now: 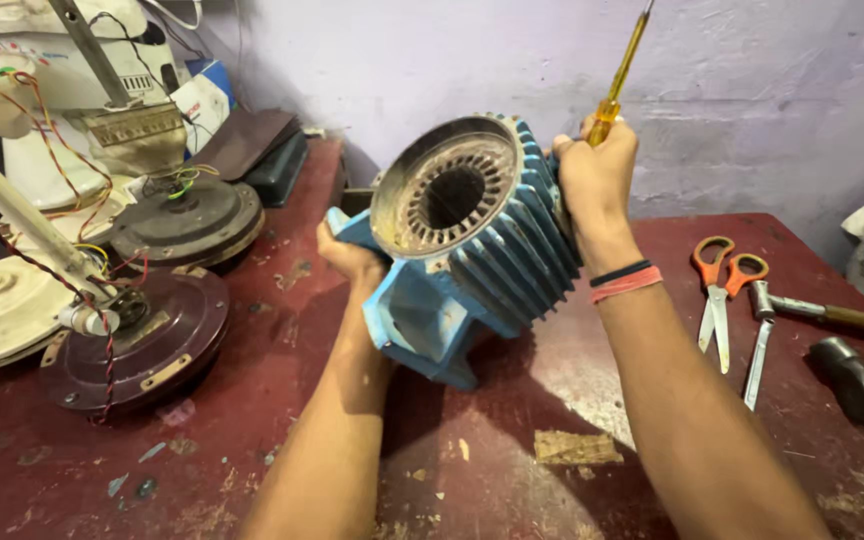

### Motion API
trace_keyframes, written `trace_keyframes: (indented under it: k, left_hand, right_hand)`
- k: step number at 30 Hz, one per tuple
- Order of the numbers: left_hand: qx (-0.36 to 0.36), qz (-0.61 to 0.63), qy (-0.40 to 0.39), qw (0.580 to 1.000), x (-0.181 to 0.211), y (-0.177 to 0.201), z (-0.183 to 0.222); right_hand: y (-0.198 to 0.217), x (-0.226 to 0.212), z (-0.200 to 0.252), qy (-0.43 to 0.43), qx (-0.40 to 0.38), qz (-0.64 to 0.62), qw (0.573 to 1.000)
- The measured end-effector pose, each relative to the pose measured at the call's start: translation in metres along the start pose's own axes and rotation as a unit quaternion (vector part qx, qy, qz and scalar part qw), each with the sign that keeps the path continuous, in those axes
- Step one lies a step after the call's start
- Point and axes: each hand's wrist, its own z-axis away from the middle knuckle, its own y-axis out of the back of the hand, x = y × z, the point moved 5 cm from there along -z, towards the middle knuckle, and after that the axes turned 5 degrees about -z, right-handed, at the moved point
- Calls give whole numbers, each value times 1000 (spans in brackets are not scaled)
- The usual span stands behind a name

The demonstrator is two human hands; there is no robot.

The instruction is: The person uses a screwdriver to scrape and clean the interior slots of a blue electric motor stator. They rotate the motor to access different sections and continue scraping debris from the inner surface throughout the clip.

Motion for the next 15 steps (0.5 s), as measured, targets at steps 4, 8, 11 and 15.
trace_keyframes:
  k: [4, 8, 11, 15]
  left_hand:
    - [-19, -222, -151, 963, 30, -4, -5]
    - [9, -404, -178, 897, 60, -9, -13]
    - [-3, -113, 36, 993, 50, -7, -21]
    - [-43, -417, -150, 895, 64, -15, -22]
  right_hand:
    - [6, 17, 6, -22, 52, 47, 997]
    - [-5, 50, 18, -134, 78, -81, 985]
    - [-4, 76, 29, -234, 109, -87, 962]
    - [2, 91, 33, -251, 122, -56, 959]
